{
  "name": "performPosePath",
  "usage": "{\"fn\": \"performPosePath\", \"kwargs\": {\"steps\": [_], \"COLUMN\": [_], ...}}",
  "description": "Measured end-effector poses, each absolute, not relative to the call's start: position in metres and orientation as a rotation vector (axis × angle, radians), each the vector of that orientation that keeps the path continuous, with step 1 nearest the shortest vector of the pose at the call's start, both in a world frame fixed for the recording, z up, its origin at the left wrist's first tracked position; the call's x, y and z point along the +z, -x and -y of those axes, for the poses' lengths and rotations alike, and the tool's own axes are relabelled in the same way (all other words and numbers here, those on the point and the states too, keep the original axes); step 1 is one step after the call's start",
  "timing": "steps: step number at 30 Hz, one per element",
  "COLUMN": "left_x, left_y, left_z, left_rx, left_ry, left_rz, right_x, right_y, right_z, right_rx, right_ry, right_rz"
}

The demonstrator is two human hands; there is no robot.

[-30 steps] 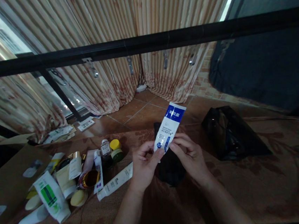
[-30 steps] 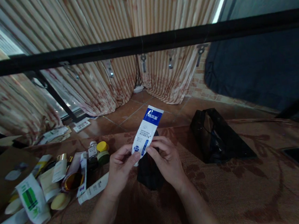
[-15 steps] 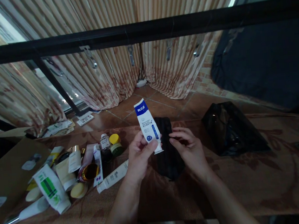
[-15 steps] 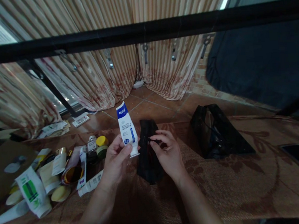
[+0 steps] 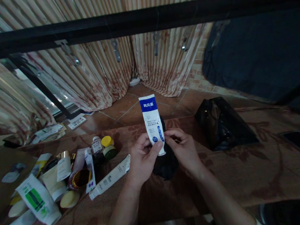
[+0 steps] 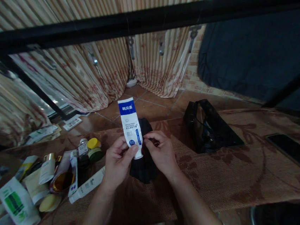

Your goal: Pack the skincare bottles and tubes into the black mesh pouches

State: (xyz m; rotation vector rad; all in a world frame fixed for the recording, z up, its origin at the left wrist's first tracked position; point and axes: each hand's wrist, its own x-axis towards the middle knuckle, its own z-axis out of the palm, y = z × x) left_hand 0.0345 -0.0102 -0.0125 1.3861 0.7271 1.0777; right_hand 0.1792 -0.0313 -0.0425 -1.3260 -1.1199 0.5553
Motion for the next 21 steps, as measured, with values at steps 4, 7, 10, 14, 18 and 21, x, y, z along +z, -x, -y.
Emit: {"fn": "performPosePath", "kwargs": {"steps": [4, 7, 10, 14, 18, 21], "left_x": [-0.017, -0.017, -0.018, -0.018, -0.016, -0.015], "left_y": [-0.034, -0.032, -0.032, -0.030, -0.028, -0.029], "left_z": [0.012, 0.012, 0.010, 0.005, 0.001, 0.003], "left_rx": [1.067, 1.155, 1.235, 1.201, 1.116, 1.039], "left_ry": [-1.665, -1.986, -2.143, -2.127, -2.183, -2.268], "left_rz": [-0.847, -0.998, -1.137, -1.300, -1.409, -1.449], "right_x": [-0.042, -0.041, -0.040, -0.040, -0.043, -0.044], "right_y": [-0.181, -0.181, -0.183, -0.189, -0.195, -0.196], "right_z": [0.032, 0.033, 0.033, 0.033, 0.033, 0.033], "right_rx": [0.533, 0.536, 0.515, 0.437, 0.403, 0.405], "right_ry": [1.314, 1.288, 1.307, 1.408, 1.461, 1.456], "right_rz": [1.140, 1.137, 1.147, 1.112, 1.056, 1.067]}}
